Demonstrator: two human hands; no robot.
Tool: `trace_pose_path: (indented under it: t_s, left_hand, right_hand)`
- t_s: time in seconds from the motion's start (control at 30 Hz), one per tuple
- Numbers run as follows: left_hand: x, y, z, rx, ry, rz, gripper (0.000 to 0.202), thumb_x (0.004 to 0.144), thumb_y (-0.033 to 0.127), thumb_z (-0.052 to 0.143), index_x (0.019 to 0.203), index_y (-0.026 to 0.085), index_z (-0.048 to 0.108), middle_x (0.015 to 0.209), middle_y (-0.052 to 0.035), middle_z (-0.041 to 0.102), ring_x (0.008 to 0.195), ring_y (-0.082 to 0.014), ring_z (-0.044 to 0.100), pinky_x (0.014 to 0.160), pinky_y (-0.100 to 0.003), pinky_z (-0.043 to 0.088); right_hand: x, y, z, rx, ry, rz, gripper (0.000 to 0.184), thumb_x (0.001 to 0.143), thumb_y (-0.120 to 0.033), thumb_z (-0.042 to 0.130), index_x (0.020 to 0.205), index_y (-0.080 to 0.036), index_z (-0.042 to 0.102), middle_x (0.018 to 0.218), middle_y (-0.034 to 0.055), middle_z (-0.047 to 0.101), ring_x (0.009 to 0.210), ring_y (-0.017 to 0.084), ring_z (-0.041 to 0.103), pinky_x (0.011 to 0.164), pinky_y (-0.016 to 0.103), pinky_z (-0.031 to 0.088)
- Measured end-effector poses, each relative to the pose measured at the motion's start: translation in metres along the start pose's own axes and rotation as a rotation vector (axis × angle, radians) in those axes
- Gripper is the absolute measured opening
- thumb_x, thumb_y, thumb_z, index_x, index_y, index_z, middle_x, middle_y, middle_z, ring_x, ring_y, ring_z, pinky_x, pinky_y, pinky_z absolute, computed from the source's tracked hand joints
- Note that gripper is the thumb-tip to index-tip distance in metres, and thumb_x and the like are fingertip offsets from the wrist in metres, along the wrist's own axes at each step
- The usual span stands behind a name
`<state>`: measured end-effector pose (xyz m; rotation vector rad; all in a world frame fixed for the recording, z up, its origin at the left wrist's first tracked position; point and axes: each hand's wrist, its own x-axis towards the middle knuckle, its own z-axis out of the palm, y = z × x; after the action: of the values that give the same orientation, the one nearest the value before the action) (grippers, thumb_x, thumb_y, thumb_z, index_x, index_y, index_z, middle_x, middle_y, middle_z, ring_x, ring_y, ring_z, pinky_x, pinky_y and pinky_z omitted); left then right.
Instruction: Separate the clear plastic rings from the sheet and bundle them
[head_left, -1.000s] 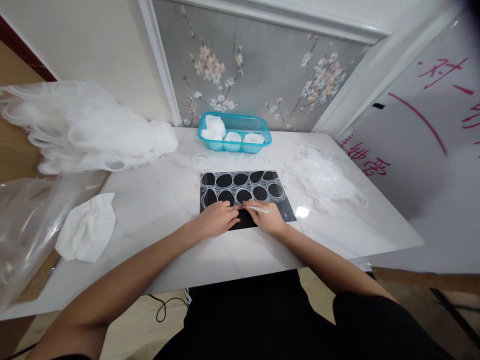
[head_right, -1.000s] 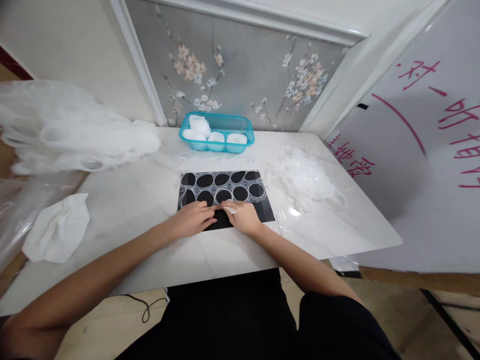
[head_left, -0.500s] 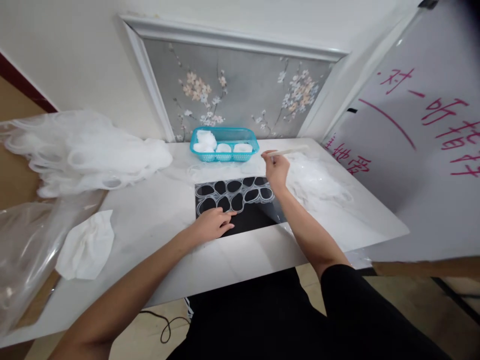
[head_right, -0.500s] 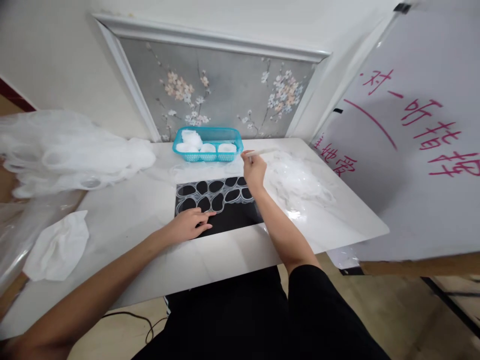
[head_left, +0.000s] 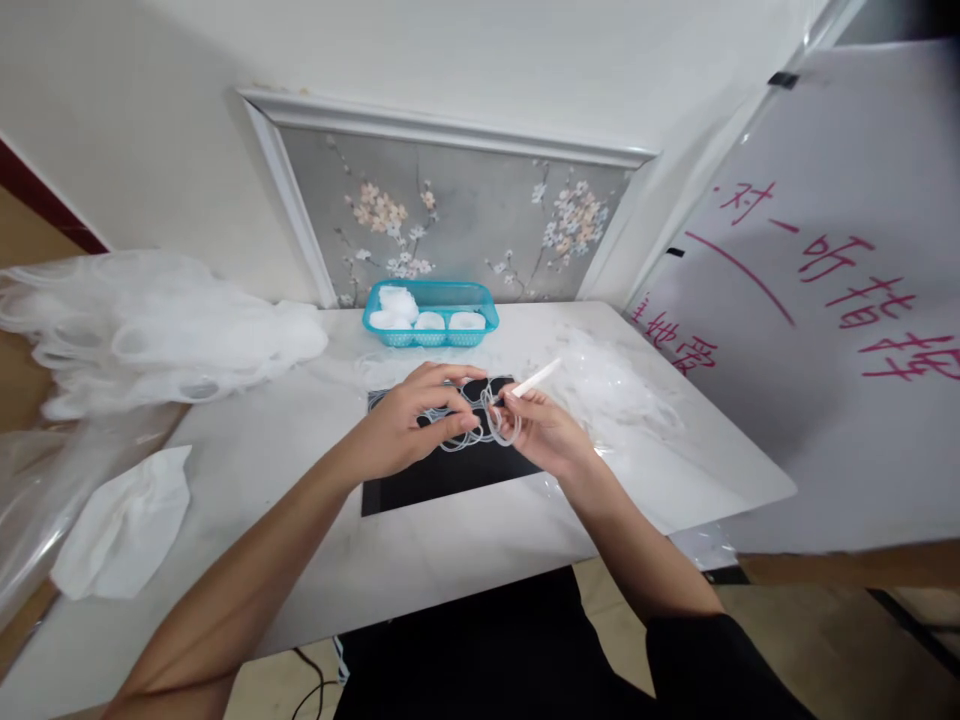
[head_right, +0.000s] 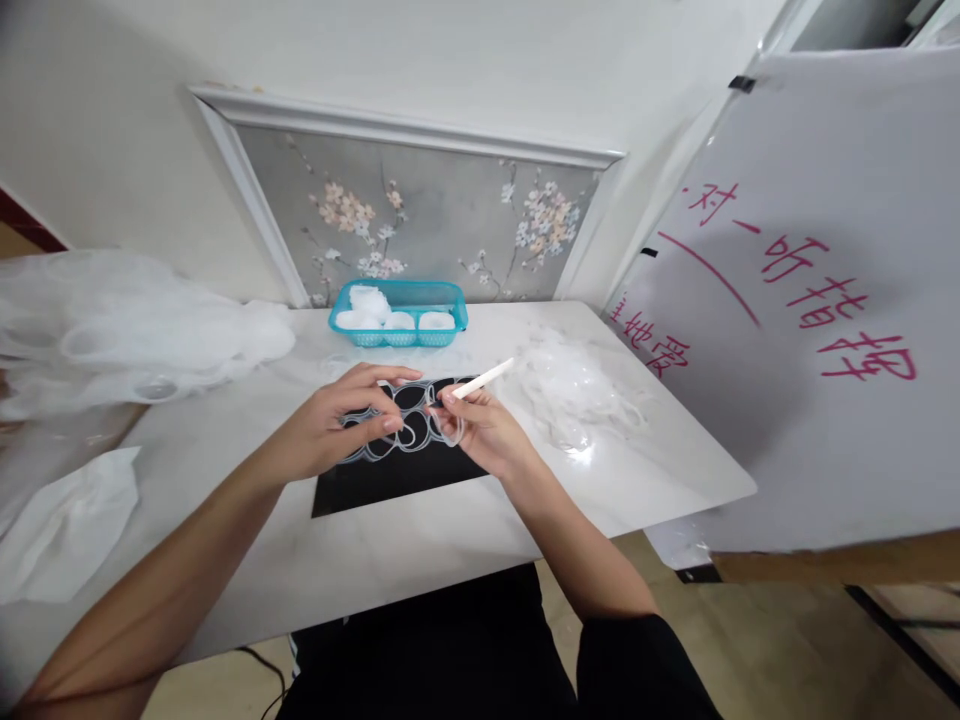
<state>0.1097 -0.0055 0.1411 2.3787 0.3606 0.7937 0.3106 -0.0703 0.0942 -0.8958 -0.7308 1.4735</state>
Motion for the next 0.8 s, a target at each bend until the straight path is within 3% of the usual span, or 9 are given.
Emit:
trace_pose_path:
  t_s: [0.1, 0.2, 0.3, 0.43, 0.57, 0.7, 0.8]
  left_hand:
    - [0.016, 0.008, 0.007, -0.161, 0.061, -0.033, 0.021, 0.09, 0.034, 0.055, 0.081, 0.019, 0.067, 0.122, -0.0062, 0.061, 0.119, -0.0211, 0.051, 0.102, -0.038, 0.038]
    - [0.024, 0.009, 0.015, -0.309, 0.077, -0.139, 0.025, 0.09, 0.037, 0.055, 0.081, 0.017, 0.067, 0.106, -0.0062, 0.067, 0.103, -0.0194, 0.059, 0.092, -0.033, 0.043]
    - [0.026, 0.005, 0.021, -0.273, 0.076, -0.258, 0.028, 0.089, 0.041, 0.055, 0.079, 0.017, 0.065, 0.082, -0.002, 0.065, 0.078, -0.0138, 0.059, 0.073, -0.026, 0.044]
    - [0.027, -0.005, 0.027, -0.319, 0.044, -0.327, 0.023, 0.085, 0.039, 0.059, 0.079, 0.017, 0.059, 0.072, 0.0016, 0.059, 0.068, -0.0108, 0.053, 0.064, -0.023, 0.04]
    - [0.029, -0.017, 0.034, -0.283, -0.117, -0.39, 0.017, 0.083, 0.034, 0.06, 0.089, 0.018, 0.059, 0.073, 0.0018, 0.061, 0.067, -0.0111, 0.055, 0.064, -0.024, 0.041]
    - [0.029, -0.03, 0.039, -0.043, -0.233, -0.402, 0.018, 0.086, 0.034, 0.056, 0.097, 0.021, 0.061, 0.08, 0.001, 0.067, 0.069, -0.0135, 0.06, 0.064, -0.025, 0.042]
    - [0.024, -0.043, 0.043, 0.18, -0.35, -0.386, 0.026, 0.088, 0.033, 0.052, 0.11, 0.022, 0.06, 0.099, -0.0031, 0.07, 0.084, -0.0188, 0.065, 0.071, -0.028, 0.045]
  right_hand:
    - [-0.004, -0.006, 0.005, 0.134, -0.124, 0.007, 0.018, 0.07, -0.028, 0.077, 0.079, -0.019, 0.064, 0.069, -0.0014, 0.067, 0.066, 0.01, 0.064, 0.069, 0.023, 0.051]
    - [-0.008, -0.008, 0.005, 0.226, -0.262, 0.028, 0.015, 0.073, -0.027, 0.076, 0.081, -0.02, 0.064, 0.073, -0.0026, 0.068, 0.077, 0.012, 0.067, 0.077, 0.024, 0.052]
    - [-0.012, -0.007, 0.002, 0.307, -0.363, 0.131, 0.018, 0.073, -0.031, 0.077, 0.082, -0.023, 0.064, 0.085, -0.003, 0.072, 0.086, 0.014, 0.069, 0.077, 0.025, 0.053]
    - [-0.013, 0.0, -0.003, 0.446, -0.429, 0.181, 0.017, 0.071, -0.036, 0.077, 0.077, -0.028, 0.064, 0.096, -0.0055, 0.073, 0.084, 0.011, 0.07, 0.071, 0.02, 0.054]
    - [-0.01, 0.002, -0.01, 0.523, -0.293, 0.051, 0.012, 0.071, -0.032, 0.077, 0.075, -0.029, 0.066, 0.088, -0.0093, 0.073, 0.085, 0.009, 0.069, 0.076, 0.018, 0.054]
    - [0.0, 0.001, -0.021, 0.433, -0.102, 0.004, 0.007, 0.076, -0.026, 0.072, 0.079, -0.027, 0.066, 0.081, -0.0084, 0.072, 0.082, 0.007, 0.069, 0.074, 0.016, 0.054]
    - [0.011, 0.004, -0.033, 0.276, 0.011, -0.02, 0.007, 0.077, -0.028, 0.072, 0.08, -0.025, 0.066, 0.082, -0.0056, 0.071, 0.075, 0.008, 0.068, 0.066, 0.017, 0.054]
